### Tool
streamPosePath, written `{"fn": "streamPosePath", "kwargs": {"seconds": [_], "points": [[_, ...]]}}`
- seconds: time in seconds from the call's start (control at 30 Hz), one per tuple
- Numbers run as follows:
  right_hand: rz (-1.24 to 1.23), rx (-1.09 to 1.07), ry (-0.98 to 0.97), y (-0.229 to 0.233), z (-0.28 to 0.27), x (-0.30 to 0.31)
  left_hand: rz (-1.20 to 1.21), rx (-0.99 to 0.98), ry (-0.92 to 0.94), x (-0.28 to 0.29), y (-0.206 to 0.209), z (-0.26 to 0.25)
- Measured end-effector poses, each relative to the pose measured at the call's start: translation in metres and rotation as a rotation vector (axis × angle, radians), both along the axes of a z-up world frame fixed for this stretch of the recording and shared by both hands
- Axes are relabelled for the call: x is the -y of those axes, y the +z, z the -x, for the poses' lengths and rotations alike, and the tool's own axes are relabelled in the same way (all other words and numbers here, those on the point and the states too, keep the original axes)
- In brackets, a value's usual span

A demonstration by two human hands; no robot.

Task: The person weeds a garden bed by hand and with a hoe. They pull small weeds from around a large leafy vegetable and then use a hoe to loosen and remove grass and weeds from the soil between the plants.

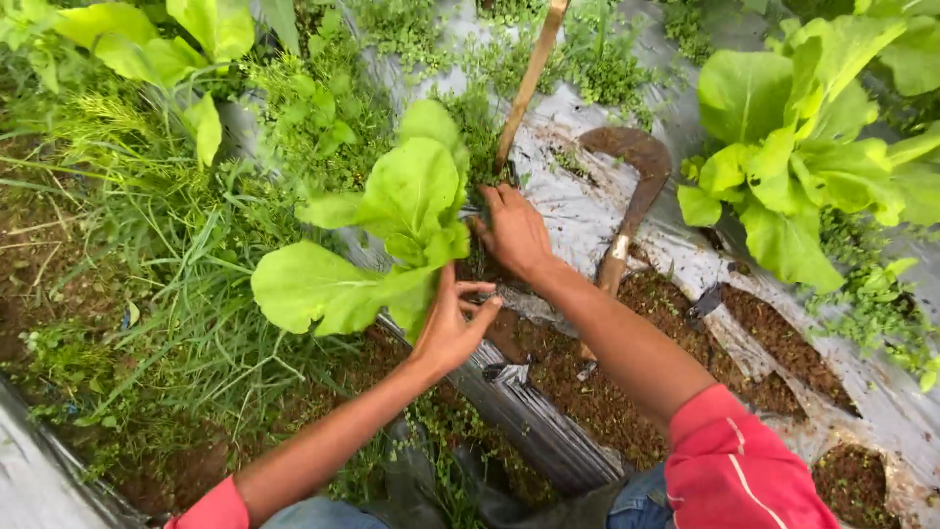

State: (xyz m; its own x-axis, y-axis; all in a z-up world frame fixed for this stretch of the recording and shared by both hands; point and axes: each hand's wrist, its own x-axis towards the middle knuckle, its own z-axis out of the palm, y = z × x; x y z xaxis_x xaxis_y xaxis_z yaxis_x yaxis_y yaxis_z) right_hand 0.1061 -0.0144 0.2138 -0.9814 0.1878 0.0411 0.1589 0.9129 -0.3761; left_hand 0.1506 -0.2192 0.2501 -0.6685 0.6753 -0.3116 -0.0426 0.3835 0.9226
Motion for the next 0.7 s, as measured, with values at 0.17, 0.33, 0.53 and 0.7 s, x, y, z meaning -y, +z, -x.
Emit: {"fn": "streamPosePath", "kwargs": {"seconds": [0.17, 0.33, 0.53, 0.7], "points": [[0.038, -0.031, -0.030, -0.061, 0.034, -0.014, -0.029, 0.072, -0.025, 0.017, 0.036, -0.004], [0.371, -0.337, 0.030, -0.037, 0.014, -0.017, -0.109, 0.006, 0.003, 0.016, 0.029, 0.001], [-0.178, -0.513, 0.491, -0.083, -0.041, -0.035, -0.053, 0.064, 0.084, 0.011, 0.051, 0.000], [-0.334, -0.328, 0.647, -0.049, -0.044, -0.009, -0.004, 0.113, 0.068, 0.011, 0.072, -0.006]]}}
